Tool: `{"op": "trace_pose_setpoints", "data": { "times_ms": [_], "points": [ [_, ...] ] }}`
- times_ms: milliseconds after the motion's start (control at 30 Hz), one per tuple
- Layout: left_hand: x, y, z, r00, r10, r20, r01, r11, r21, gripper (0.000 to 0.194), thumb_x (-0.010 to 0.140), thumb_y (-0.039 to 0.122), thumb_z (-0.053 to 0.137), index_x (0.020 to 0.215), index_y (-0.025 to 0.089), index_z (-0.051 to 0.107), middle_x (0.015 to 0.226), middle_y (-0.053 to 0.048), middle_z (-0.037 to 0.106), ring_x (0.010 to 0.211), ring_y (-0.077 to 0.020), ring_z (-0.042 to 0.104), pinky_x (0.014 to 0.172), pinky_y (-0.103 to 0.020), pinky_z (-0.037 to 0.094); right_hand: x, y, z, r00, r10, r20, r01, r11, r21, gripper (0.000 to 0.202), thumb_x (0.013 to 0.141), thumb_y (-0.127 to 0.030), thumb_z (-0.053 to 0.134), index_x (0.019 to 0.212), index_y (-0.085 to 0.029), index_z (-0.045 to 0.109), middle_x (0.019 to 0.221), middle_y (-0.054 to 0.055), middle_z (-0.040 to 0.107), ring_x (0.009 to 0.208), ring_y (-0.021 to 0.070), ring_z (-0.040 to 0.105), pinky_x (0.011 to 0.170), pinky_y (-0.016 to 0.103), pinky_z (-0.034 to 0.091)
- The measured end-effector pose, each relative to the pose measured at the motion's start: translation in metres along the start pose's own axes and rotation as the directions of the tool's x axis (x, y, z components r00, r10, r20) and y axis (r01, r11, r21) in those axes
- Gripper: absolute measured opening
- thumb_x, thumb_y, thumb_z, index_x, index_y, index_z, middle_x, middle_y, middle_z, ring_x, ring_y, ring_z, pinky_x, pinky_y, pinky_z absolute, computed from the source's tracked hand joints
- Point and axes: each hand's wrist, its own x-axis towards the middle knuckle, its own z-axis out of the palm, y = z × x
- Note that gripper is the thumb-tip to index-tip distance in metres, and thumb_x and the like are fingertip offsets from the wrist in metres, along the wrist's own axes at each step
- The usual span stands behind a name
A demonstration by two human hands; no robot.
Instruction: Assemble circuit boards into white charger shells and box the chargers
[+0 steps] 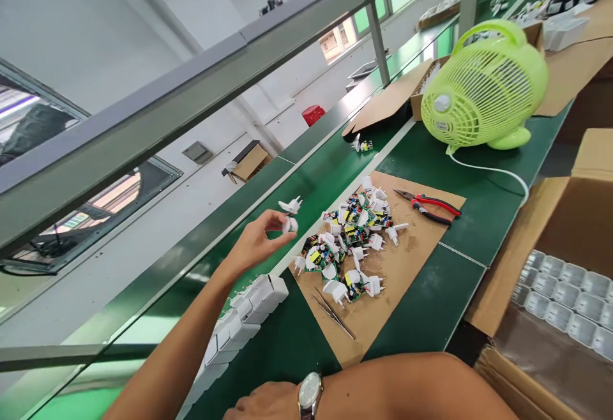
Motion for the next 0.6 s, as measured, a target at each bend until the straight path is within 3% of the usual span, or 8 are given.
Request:
{"op": "trace_pose_setpoints", "data": {
  "times_ms": [67,167,233,300,400,500,567,600],
  "points": [
    [-0.014,0.035,0.010,0.976,0.213,0.039,-0.210,0.976,-0.056,0.030,0.088,0.044,0.071,0.106,0.023,0.057,0.116,-0.006,0.072,0.108,-0.0239,0.068,0.096,-0.036,0.053,-0.002,-0.004,0.004,1.000,0.012,0.002,-0.011,0.996,-0.094,0.015,0.097,-0.027,0.061,0.106,-0.018,0.069,0.099,0.010,0.072,0.079,0.0211,0.069,0.048,0.027,0.043],
    [-0.033,0.070,0.035,0.852,0.479,0.212,-0.499,0.865,0.049,0.027,0.090,0.032,0.074,0.110,0.021,0.060,0.120,-0.011,0.072,0.116,-0.0274,0.066,0.101,-0.040,0.051,-0.007,-0.010,0.007,0.999,0.038,-0.001,-0.038,0.981,-0.188,0.022,0.097,-0.034,0.062,0.103,-0.014,0.069,0.098,0.012,0.071,0.082,0.0230,0.067,0.054,0.031,0.048],
    [-0.041,0.076,0.047,0.781,0.549,0.298,-0.607,0.781,0.150,0.023,0.092,0.027,0.071,0.112,0.019,0.063,0.127,-0.014,0.070,0.123,-0.0303,0.064,0.107,-0.044,0.048,-0.011,-0.013,0.006,0.999,0.049,0.017,-0.044,0.980,-0.194,0.023,0.091,-0.034,0.067,0.098,-0.012,0.069,0.101,0.014,0.070,0.086,0.0247,0.067,0.064,0.033,0.053],
    [-0.050,0.069,0.046,0.780,0.556,0.287,-0.617,0.761,0.201,0.022,0.096,0.032,0.068,0.113,0.018,0.065,0.138,-0.017,0.066,0.131,-0.0314,0.060,0.112,-0.045,0.046,-0.014,-0.015,0.000,0.997,0.066,0.051,-0.056,0.985,-0.165,0.025,0.087,-0.032,0.068,0.100,-0.010,0.069,0.107,0.016,0.069,0.091,0.0266,0.066,0.074,0.036,0.056],
    [-0.083,0.041,0.016,0.879,0.467,0.098,-0.477,0.858,0.190,0.029,0.099,0.040,0.063,0.118,0.019,0.066,0.147,-0.017,0.061,0.137,-0.0286,0.056,0.114,-0.041,0.046,-0.015,-0.021,-0.011,0.990,0.126,0.066,-0.118,0.987,-0.112,0.042,0.088,-0.026,0.063,0.126,-0.008,0.061,0.115,0.017,0.067,0.096,0.0287,0.065,0.084,0.041,0.056],
    [-0.143,-0.003,-0.031,0.974,0.209,-0.089,-0.195,0.970,0.149,0.033,0.099,0.040,0.064,0.127,0.024,0.064,0.148,-0.013,0.060,0.137,-0.0261,0.055,0.115,-0.041,0.046,-0.017,-0.026,-0.017,0.986,0.145,0.086,-0.137,0.986,-0.091,0.048,0.091,-0.019,0.056,0.137,-0.009,0.053,0.119,0.017,0.064,0.102,0.0302,0.063,0.091,0.045,0.054],
    [-0.192,-0.040,-0.059,0.990,-0.030,-0.137,0.053,0.985,0.167,0.043,0.094,0.042,0.069,0.134,0.027,0.061,0.152,-0.011,0.056,0.142,-0.0284,0.050,0.119,-0.045,0.041,-0.019,-0.027,-0.017,0.982,0.149,0.118,-0.138,0.986,-0.096,0.040,0.091,-0.016,0.053,0.130,-0.009,0.057,0.118,0.016,0.063,0.102,0.0302,0.061,0.092,0.046,0.054],
    [-0.216,-0.059,-0.070,0.972,-0.176,-0.158,0.204,0.961,0.188,0.054,0.090,0.043,0.073,0.139,0.028,0.058,0.156,-0.011,0.052,0.146,-0.0307,0.046,0.122,-0.047,0.037,-0.019,-0.027,-0.016,0.979,0.153,0.132,-0.140,0.985,-0.103,0.036,0.091,-0.016,0.052,0.126,-0.010,0.059,0.116,0.016,0.063,0.102,0.0300,0.060,0.092,0.046,0.054]
  ]
}}
